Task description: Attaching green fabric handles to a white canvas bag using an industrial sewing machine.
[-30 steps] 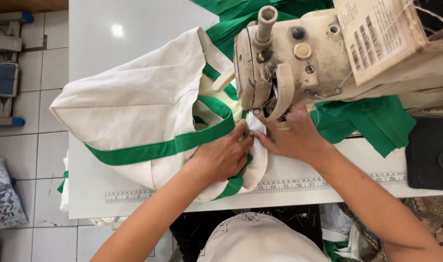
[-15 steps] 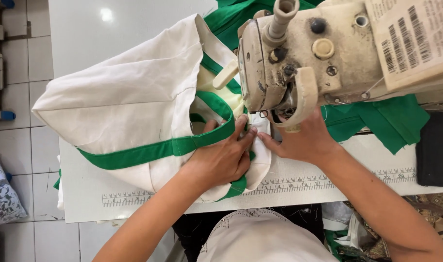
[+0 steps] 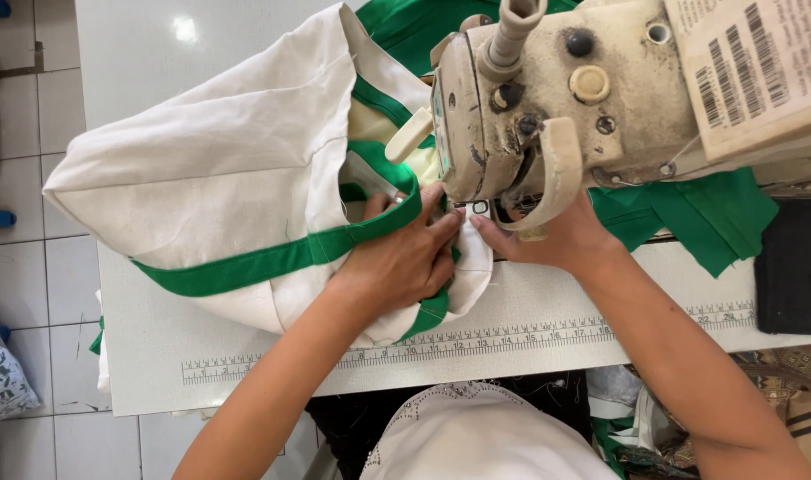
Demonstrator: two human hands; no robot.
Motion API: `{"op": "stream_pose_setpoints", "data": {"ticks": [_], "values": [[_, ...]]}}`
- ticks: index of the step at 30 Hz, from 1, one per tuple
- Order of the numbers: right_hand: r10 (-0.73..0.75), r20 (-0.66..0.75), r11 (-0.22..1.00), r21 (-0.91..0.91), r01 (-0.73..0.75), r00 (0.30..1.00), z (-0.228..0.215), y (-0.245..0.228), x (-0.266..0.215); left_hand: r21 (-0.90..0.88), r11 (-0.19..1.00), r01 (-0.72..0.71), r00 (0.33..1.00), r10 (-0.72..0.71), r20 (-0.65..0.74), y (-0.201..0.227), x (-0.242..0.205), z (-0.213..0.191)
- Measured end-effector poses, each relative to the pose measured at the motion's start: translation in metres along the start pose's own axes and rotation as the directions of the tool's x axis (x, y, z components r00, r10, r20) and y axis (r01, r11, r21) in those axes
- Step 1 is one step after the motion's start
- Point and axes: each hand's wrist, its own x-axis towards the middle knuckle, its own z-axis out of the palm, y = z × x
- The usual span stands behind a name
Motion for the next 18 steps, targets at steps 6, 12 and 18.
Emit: {"op": "stream_pose_setpoints", "data": {"ticks": [6,12,18], "values": [[0.05,-0.106,0.989,0.146,-0.034,0.993,-0.004,-0.008,-0.003,-0.021,0.999,0.034,0.998,-0.033,0.059,-0.009,-0.002,0.011],[-0.28,-0.19,0.959,-0.107,0.263,0.941,0.01,-0.009,-0.031,-0.037,0.985,0.168,0.93,-0.145,0.339,0.009,-0.001,-0.049],[-0.315,-0.274,0.949,-0.073,0.306,0.909,0.003,-0.01,-0.027,0.14,0.941,0.309,0.74,-0.33,0.587,0.057,-0.077,-0.085]]}}
